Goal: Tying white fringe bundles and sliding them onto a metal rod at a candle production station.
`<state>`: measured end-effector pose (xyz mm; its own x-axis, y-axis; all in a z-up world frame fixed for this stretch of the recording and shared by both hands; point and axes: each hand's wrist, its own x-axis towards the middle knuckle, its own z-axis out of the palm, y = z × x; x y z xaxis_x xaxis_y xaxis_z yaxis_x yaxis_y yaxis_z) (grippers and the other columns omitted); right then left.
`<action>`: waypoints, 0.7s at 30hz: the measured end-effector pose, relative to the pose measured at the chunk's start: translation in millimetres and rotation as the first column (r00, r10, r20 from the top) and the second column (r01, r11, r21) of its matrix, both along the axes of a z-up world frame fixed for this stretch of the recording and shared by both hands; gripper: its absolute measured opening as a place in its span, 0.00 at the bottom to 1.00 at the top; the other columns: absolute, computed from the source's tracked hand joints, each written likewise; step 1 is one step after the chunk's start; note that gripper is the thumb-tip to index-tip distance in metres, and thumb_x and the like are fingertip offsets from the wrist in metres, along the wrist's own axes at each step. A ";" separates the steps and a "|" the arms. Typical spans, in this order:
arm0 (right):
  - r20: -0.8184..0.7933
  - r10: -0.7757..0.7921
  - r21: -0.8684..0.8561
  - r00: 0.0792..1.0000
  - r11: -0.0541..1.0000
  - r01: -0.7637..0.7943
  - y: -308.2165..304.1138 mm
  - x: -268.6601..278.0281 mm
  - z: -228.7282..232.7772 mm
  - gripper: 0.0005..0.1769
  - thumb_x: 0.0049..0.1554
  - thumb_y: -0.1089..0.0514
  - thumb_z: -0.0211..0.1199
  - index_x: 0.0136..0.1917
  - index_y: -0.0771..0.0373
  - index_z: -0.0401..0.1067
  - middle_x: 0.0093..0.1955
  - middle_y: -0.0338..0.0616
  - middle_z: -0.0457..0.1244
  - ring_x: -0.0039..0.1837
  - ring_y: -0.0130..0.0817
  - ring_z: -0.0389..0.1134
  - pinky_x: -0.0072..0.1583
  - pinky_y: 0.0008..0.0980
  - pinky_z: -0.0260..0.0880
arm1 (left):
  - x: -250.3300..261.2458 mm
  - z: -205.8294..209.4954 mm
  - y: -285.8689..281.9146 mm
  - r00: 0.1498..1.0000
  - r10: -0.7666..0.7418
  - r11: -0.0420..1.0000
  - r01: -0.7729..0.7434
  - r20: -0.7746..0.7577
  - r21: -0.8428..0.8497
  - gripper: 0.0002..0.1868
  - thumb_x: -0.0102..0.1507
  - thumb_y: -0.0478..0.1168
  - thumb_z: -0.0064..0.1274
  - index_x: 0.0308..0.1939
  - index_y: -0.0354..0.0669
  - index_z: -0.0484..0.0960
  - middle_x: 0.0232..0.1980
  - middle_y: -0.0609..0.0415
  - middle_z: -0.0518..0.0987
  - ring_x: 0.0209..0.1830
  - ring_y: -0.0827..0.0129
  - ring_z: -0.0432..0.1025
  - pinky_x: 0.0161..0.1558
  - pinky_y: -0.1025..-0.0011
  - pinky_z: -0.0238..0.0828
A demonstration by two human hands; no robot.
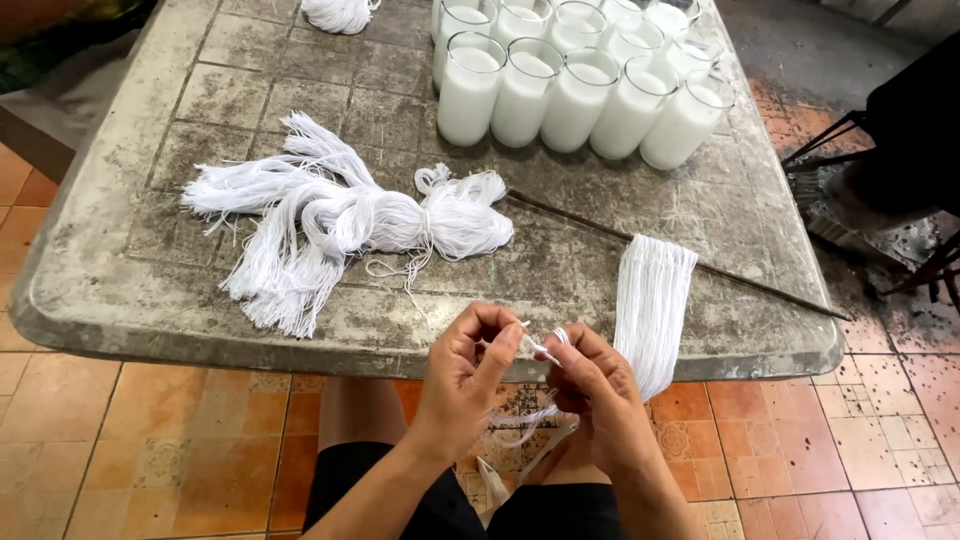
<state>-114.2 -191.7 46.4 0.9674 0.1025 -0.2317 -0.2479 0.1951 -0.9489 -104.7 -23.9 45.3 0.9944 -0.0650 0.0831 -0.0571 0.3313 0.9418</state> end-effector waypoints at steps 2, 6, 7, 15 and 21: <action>0.003 -0.005 0.018 1.000 1.000 0.005 -2.8 -0.6 -5.0 0.07 0.62 0.54 0.60 0.43 0.57 0.70 0.29 0.32 0.52 0.30 0.20 0.46 0.32 0.21 0.41 | 0.5 -1.7 -0.3 1.000 -0.001 1.000 0.001 -0.013 0.003 0.06 0.69 0.43 0.51 0.40 0.47 0.76 0.32 0.65 0.69 0.25 0.83 0.56 0.26 0.80 0.54; 0.079 -0.022 -0.015 0.997 1.000 0.023 -5.7 -1.9 -14.3 0.05 0.60 0.57 0.64 0.45 0.60 0.73 0.30 0.30 0.54 0.31 0.17 0.45 0.33 0.20 0.41 | 2.1 -4.8 -2.9 1.000 0.010 1.000 -0.009 0.019 -0.020 0.07 0.69 0.43 0.50 0.41 0.46 0.76 0.34 0.62 0.70 0.29 0.80 0.62 0.30 0.78 0.61; 0.089 -0.063 -0.044 0.994 0.997 0.068 -4.9 -2.2 -15.1 0.04 0.60 0.59 0.65 0.43 0.60 0.74 0.29 0.30 0.56 0.30 0.17 0.46 0.32 0.20 0.41 | 2.2 -5.3 -3.1 0.998 0.027 1.000 -0.027 0.051 -0.002 0.08 0.70 0.44 0.48 0.42 0.45 0.76 0.36 0.60 0.70 0.32 0.76 0.62 0.34 0.76 0.62; 0.232 -0.049 -0.174 0.971 0.981 0.091 -3.4 -0.3 -2.7 0.10 0.61 0.56 0.62 0.50 0.64 0.77 0.44 0.37 0.56 0.38 0.26 0.60 0.40 0.23 0.62 | 3.8 2.3 7.9 0.997 -0.038 0.999 0.039 -0.070 0.020 0.06 0.69 0.42 0.51 0.42 0.45 0.78 0.31 0.63 0.67 0.24 0.82 0.55 0.25 0.80 0.52; 0.333 -0.063 -0.198 0.941 0.971 0.135 0.2 3.0 9.7 0.14 0.57 0.60 0.67 0.55 0.67 0.78 0.58 0.40 0.55 0.44 0.20 0.60 0.45 0.21 0.72 | 1.2 13.7 7.4 0.997 -0.033 0.991 0.041 -0.070 0.124 0.06 0.64 0.40 0.59 0.34 0.44 0.83 0.30 0.60 0.78 0.25 0.82 0.66 0.27 0.82 0.65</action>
